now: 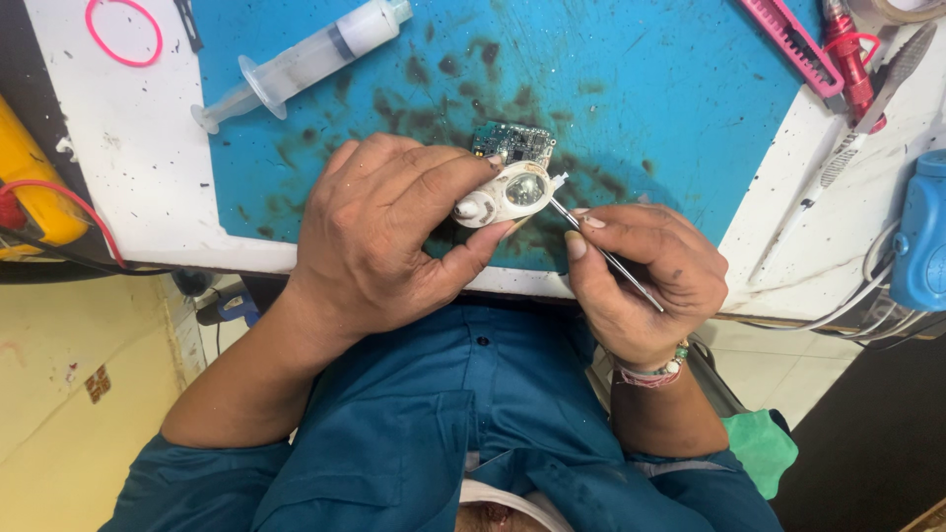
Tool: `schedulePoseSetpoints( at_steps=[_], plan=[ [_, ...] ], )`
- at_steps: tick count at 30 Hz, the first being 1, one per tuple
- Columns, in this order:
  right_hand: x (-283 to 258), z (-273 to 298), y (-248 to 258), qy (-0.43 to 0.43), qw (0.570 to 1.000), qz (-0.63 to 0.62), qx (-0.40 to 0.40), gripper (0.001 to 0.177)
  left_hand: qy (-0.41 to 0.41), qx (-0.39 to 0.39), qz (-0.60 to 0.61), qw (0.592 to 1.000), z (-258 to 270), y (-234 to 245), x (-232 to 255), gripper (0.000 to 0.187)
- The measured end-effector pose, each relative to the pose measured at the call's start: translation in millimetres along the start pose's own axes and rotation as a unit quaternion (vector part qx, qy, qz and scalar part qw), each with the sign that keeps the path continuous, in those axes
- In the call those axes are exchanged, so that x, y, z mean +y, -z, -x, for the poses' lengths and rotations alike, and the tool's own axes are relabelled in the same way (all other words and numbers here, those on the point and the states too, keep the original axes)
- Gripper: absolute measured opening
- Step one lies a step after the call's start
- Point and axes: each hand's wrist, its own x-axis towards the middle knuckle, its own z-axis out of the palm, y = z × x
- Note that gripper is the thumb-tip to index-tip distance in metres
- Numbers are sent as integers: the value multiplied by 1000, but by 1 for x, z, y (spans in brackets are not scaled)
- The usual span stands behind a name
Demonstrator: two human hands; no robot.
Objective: The person uses a hot air rework station and tweezers to remove and reposition small components on a circuit board. They also apply a liquid from a syringe onto the board during the process.
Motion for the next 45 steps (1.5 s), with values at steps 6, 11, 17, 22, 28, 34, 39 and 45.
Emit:
schedulePoseSetpoints(
  at_steps=[6,11,17,22,28,34,39,45],
  plan=[
    [1,-1,0,8,1000,8,-5,15,0,-2,1,1000,0,0,0,39],
    [2,-2,0,14,1000,5,-11,16,1,-4,2,1000,0,1,0,39],
    [2,-3,0,16,1000,8,-12,17,9,-7,7,1000,1,1,0,38],
    [2,-3,0,26,1000,7,-16,17,0,-3,3,1000,0,0,0,38],
    [2,-4,0,25,1000,3,-18,17,1,-3,2,1000,1,0,0,38],
    [2,-5,1,47,999,2,-23,17,5,-6,2,1000,0,0,1,38],
    [2,-6,1,47,999,2,-25,18,5,-3,3,1000,-1,0,1,37],
    [3,-4,1,38,999,-2,-16,17,3,-5,3,1000,-1,1,1,37]
  ],
)
